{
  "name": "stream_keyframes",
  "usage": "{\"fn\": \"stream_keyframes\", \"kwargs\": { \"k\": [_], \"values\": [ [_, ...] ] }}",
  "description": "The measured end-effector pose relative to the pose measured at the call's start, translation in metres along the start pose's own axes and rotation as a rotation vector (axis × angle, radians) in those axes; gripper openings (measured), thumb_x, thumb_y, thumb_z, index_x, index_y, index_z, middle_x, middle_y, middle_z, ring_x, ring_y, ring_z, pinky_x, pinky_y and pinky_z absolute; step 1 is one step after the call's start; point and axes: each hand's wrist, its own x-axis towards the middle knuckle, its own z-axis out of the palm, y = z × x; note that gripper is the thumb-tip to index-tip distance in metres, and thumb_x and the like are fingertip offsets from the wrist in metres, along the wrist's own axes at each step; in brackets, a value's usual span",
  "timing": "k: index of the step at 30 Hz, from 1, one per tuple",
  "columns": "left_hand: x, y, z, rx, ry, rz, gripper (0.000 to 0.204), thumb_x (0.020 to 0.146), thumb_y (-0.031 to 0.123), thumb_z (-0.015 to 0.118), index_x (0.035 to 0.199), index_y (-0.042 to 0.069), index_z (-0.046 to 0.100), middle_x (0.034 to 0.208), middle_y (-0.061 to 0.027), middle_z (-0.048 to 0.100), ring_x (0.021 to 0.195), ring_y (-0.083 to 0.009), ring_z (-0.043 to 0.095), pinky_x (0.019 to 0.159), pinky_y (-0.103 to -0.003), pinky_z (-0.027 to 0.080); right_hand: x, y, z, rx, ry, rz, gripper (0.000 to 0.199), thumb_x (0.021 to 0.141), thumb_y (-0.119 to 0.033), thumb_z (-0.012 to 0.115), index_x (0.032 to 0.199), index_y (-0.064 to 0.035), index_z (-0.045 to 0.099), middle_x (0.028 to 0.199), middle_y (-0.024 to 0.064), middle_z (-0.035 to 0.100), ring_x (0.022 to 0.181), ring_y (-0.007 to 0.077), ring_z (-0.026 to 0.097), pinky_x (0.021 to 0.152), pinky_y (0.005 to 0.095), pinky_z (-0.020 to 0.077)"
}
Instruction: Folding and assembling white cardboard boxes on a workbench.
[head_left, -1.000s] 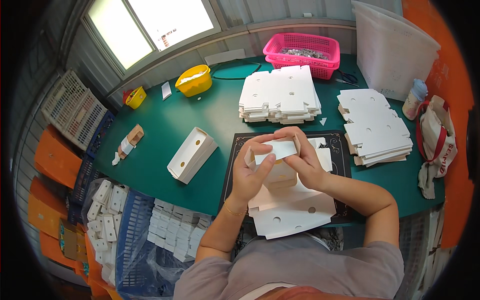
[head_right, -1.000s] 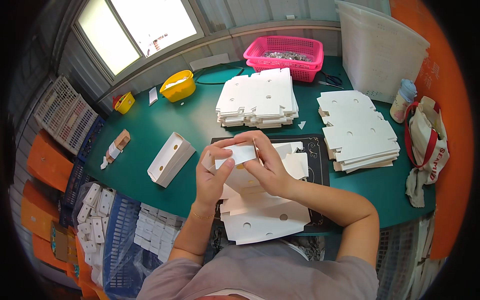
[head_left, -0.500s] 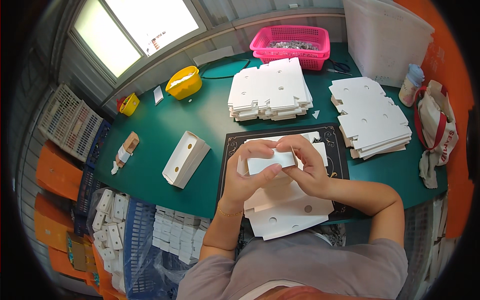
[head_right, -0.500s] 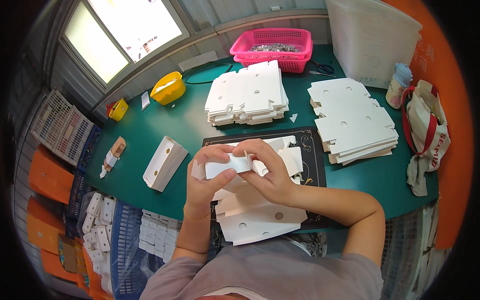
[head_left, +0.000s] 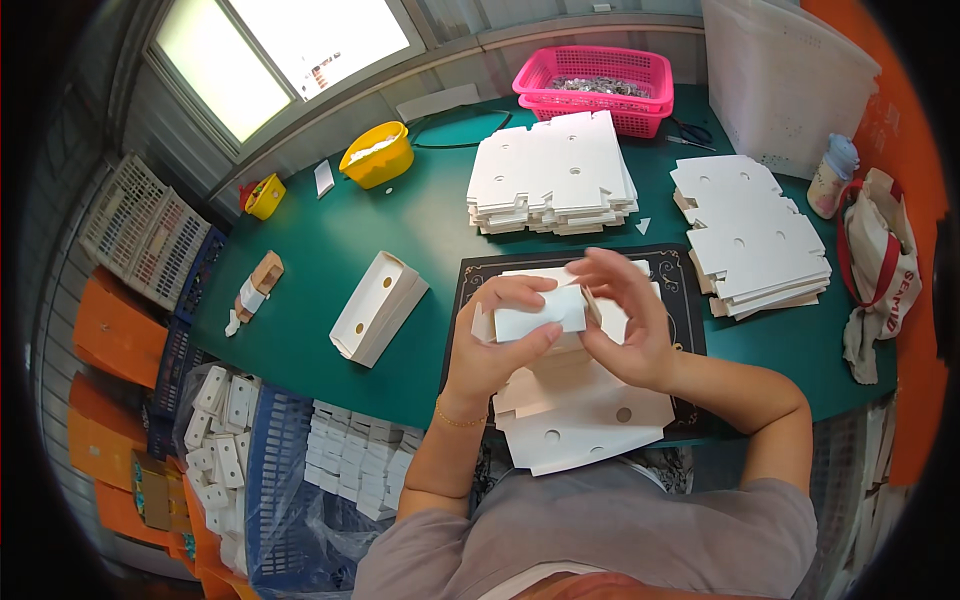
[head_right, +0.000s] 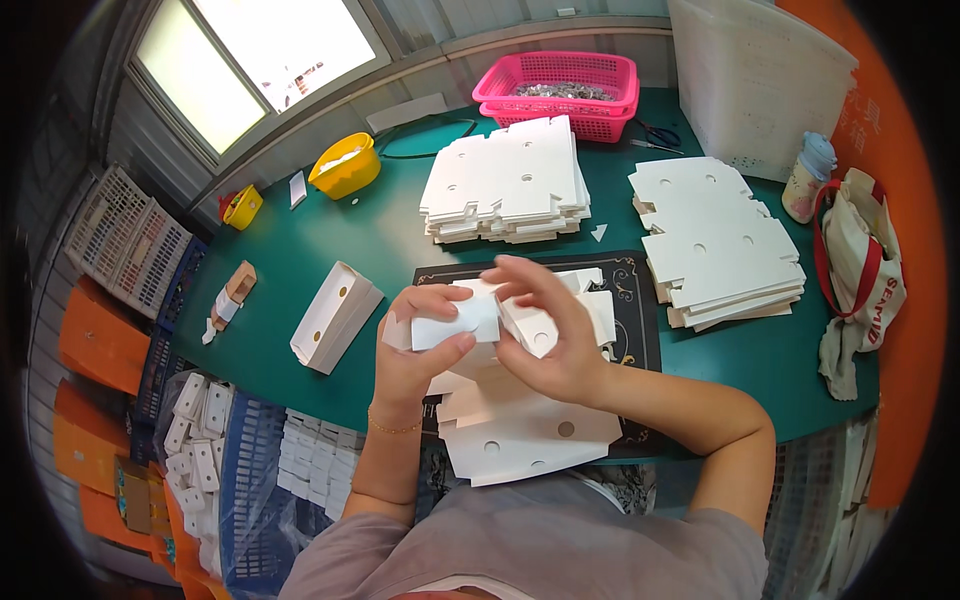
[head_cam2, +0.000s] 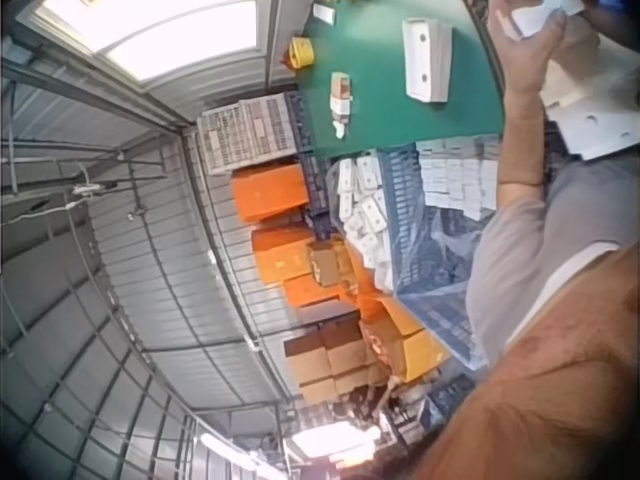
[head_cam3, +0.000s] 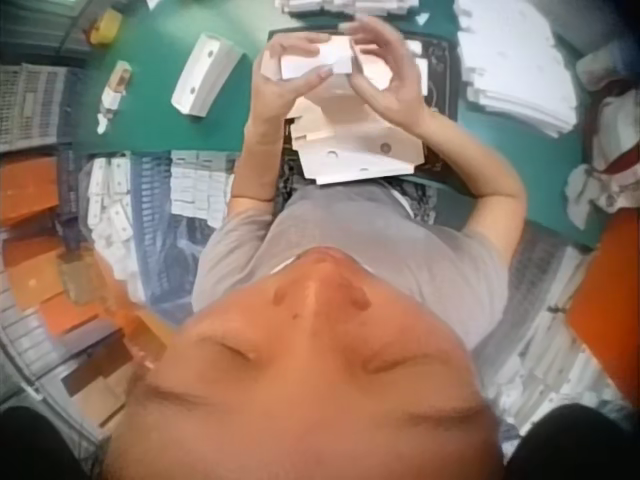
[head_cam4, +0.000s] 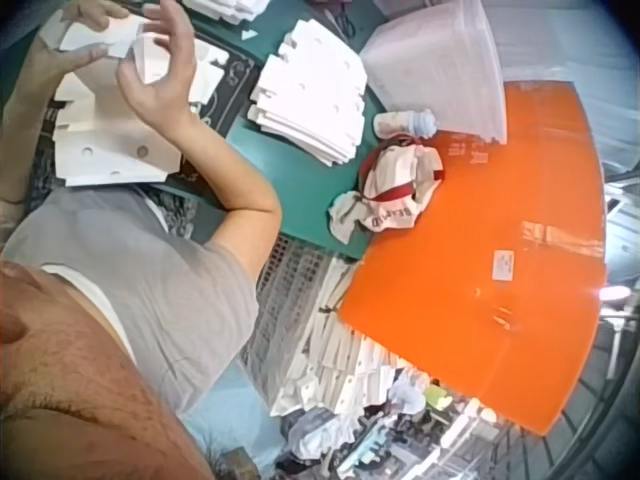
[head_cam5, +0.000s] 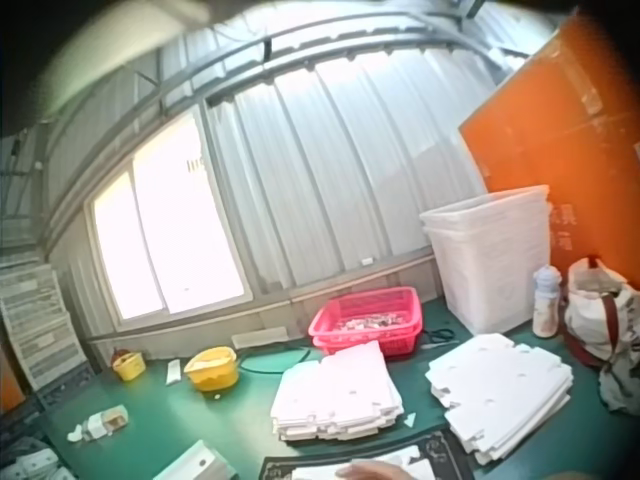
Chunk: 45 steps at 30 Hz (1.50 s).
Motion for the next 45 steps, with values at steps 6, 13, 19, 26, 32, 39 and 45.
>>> {"fn": "stream_keyframes", "kwargs": {
  "k": [6,13,19,26,32,39,45],
  "values": [
    [0.004,-0.009,0.000,0.065,0.089,0.080,0.030,0.076,-0.004,0.079,0.098,0.005,0.062,0.117,-0.0139,0.066,0.106,-0.0170,0.062,0.092,-0.032,0.049,0.013,0.000,-0.012,-0.292,0.001,-0.275,0.042,0.081,0.007,0.069,0.122,-0.0011,0.065,0.123,0.0171,0.066,0.110,0.0263,0.065,0.093,0.0341,0.0513],
    [0.009,-0.006,0.002,0.009,0.137,0.031,0.027,0.077,-0.002,0.078,0.096,0.003,0.060,0.115,-0.0154,0.065,0.106,-0.0185,0.062,0.087,-0.031,0.054,0.028,-0.002,-0.033,-0.340,-0.199,-0.343,0.036,0.079,0.005,0.072,0.114,-0.0028,0.071,0.119,0.0175,0.069,0.102,0.0313,0.069,0.086,0.0359,0.0560],
    [0.007,-0.003,0.005,-0.007,0.150,-0.033,0.027,0.078,0.000,0.075,0.098,0.006,0.059,0.116,-0.0166,0.064,0.110,-0.0204,0.060,0.096,-0.034,0.048,0.037,-0.017,-0.040,-0.454,-0.307,-0.319,0.026,0.085,-0.003,0.071,0.111,-0.0071,0.072,0.117,0.0110,0.070,0.098,0.0280,0.070,0.082,0.0356,0.0580],
    [0.006,-0.003,0.007,0.008,0.135,-0.021,0.029,0.079,0.000,0.074,0.101,0.006,0.057,0.118,-0.0164,0.063,0.110,-0.0207,0.059,0.096,-0.034,0.049,0.036,-0.022,-0.045,-0.390,-0.345,-0.223,0.028,0.086,-0.003,0.070,0.114,-0.0080,0.071,0.121,0.0097,0.069,0.098,0.0280,0.069,0.082,0.0354,0.0576],
    [-0.001,-0.017,0.008,0.192,0.045,0.214,0.027,0.086,0.002,0.065,0.111,0.002,0.054,0.124,-0.0171,0.058,0.116,-0.0227,0.055,0.101,-0.036,0.043,0.019,-0.019,-0.024,-0.618,-0.287,-0.313,0.040,0.084,0.002,0.071,0.123,-0.0043,0.066,0.130,0.0161,0.064,0.116,0.0376,0.063,0.099,0.0437,0.0521],
    [-0.002,-0.017,0.012,0.040,0.052,0.154,0.033,0.088,0.006,0.052,0.121,0.001,0.048,0.128,-0.0177,0.053,0.118,-0.0234,0.052,0.105,-0.037,0.038,0.012,-0.008,-0.002,-0.722,-0.149,-0.412,0.049,0.077,-0.008,0.074,0.125,-0.0065,0.065,0.133,0.0096,0.061,0.116,0.0375,0.059,0.092,0.0414,0.0540],
    [-0.018,-0.034,0.019,0.018,0.210,0.417,0.036,0.088,0.005,0.052,0.123,0.003,0.042,0.130,-0.0195,0.050,0.121,-0.0249,0.050,0.105,-0.039,0.038,0.014,-0.020,-0.007,-0.716,-0.163,-0.413,0.052,0.070,-0.008,0.079,0.120,-0.0076,0.066,0.119,0.0119,0.065,0.095,0.0298,0.063,0.083,0.0399,0.0518]
  ]
}}
